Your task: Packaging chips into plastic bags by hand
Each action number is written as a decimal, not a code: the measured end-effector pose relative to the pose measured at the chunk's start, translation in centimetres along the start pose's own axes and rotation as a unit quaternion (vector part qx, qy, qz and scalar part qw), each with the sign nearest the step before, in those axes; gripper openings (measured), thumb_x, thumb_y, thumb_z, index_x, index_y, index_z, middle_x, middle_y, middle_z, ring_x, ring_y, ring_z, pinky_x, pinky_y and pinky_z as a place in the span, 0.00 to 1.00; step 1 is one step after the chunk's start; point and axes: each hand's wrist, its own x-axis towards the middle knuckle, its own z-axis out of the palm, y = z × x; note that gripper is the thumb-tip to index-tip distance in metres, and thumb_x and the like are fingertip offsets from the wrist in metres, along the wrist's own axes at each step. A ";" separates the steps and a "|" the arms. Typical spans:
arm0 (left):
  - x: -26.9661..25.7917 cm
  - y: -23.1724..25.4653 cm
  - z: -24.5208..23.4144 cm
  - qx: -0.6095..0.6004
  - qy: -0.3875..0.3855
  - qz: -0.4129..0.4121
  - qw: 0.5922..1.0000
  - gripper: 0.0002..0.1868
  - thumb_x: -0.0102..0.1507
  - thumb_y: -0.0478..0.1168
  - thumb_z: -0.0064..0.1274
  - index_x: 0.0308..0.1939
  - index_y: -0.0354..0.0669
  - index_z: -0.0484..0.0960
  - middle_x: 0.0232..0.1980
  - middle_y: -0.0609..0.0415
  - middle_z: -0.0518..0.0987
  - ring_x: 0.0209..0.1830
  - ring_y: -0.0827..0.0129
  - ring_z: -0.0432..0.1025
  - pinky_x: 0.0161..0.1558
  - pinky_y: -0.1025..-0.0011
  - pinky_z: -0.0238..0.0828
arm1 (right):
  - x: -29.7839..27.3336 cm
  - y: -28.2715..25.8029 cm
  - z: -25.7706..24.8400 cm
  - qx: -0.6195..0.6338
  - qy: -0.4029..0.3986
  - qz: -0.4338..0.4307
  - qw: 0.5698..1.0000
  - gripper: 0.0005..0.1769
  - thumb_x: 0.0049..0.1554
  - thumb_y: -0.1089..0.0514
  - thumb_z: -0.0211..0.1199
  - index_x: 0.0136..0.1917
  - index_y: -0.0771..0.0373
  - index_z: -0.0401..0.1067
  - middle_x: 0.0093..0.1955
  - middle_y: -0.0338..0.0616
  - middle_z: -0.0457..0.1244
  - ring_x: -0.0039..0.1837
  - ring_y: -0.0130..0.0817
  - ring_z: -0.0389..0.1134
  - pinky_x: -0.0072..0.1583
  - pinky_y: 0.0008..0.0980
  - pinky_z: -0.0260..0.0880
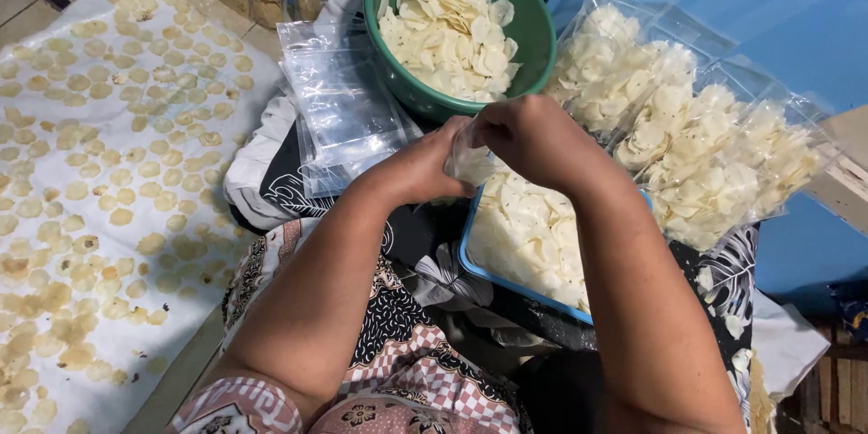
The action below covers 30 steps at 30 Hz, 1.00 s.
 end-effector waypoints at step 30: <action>-1.2 2.8 -0.6 -0.011 -0.029 0.011 0.999 0.48 0.57 0.45 0.66 0.74 0.48 0.52 0.69 0.32 0.67 0.70 0.32 0.61 0.67 0.36 0.59 | 1.8 2.5 -0.7 -0.111 -0.222 0.072 0.966 0.17 0.60 0.55 0.48 0.52 0.59 0.77 0.46 0.58 0.71 0.53 0.61 0.72 0.53 0.50 0.70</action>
